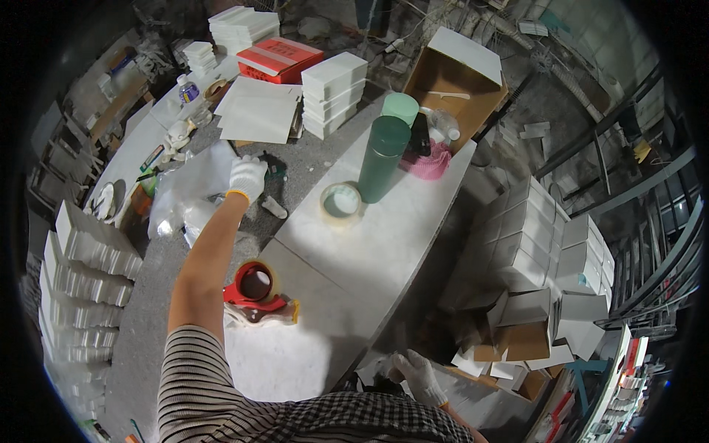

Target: The person sweeps debris on the floor with a red broom in a workshop area. They move around the space, sweeping dust and small fragments into a pile while other workers are present nearby.

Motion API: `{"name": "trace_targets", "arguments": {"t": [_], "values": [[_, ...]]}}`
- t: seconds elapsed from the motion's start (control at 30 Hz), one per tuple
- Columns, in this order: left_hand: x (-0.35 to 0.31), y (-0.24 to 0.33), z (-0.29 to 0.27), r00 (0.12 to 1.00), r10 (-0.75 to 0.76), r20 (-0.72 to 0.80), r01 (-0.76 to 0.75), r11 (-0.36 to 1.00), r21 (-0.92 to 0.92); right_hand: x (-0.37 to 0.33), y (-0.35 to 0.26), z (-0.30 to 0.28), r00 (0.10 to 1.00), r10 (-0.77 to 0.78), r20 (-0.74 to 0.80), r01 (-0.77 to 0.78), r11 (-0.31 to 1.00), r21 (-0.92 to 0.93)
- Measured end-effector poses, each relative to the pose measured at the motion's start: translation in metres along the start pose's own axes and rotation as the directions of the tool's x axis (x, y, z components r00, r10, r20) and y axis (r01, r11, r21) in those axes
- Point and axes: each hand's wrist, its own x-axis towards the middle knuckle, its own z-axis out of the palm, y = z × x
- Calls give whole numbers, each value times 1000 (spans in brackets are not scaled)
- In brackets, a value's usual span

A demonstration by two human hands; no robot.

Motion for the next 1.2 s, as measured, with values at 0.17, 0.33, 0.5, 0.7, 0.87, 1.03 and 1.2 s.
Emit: {"name": "trace_targets", "arguments": {"t": [0.17,0.33,0.5,0.7,0.87,1.03,1.2], "values": [[-21,9,-51,993,-77,-92,63,988,-140,5,-13,-7,994,-98,44,97,995,10],[-65,30,-123,960,-256,-115,88,663,-743,19,-73,6,952,-266,153,278,959,-58],[-157,87,-186,915,-334,-225,67,678,-732,32,-107,43,792,-546,272,600,777,-190],[-320,181,-210,856,-517,-2,406,673,-619,33,-100,81,671,-535,513,616,788,16],[-434,243,-225,625,-766,151,688,449,-570,7,-48,106,460,-146,876,466,879,-99],[-506,313,-238,376,-912,161,816,244,-524,-25,10,113,273,109,956,422,879,-220],[-558,346,-258,182,-971,152,898,101,-429,-84,37,125,265,288,920,447,809,-382]]}}
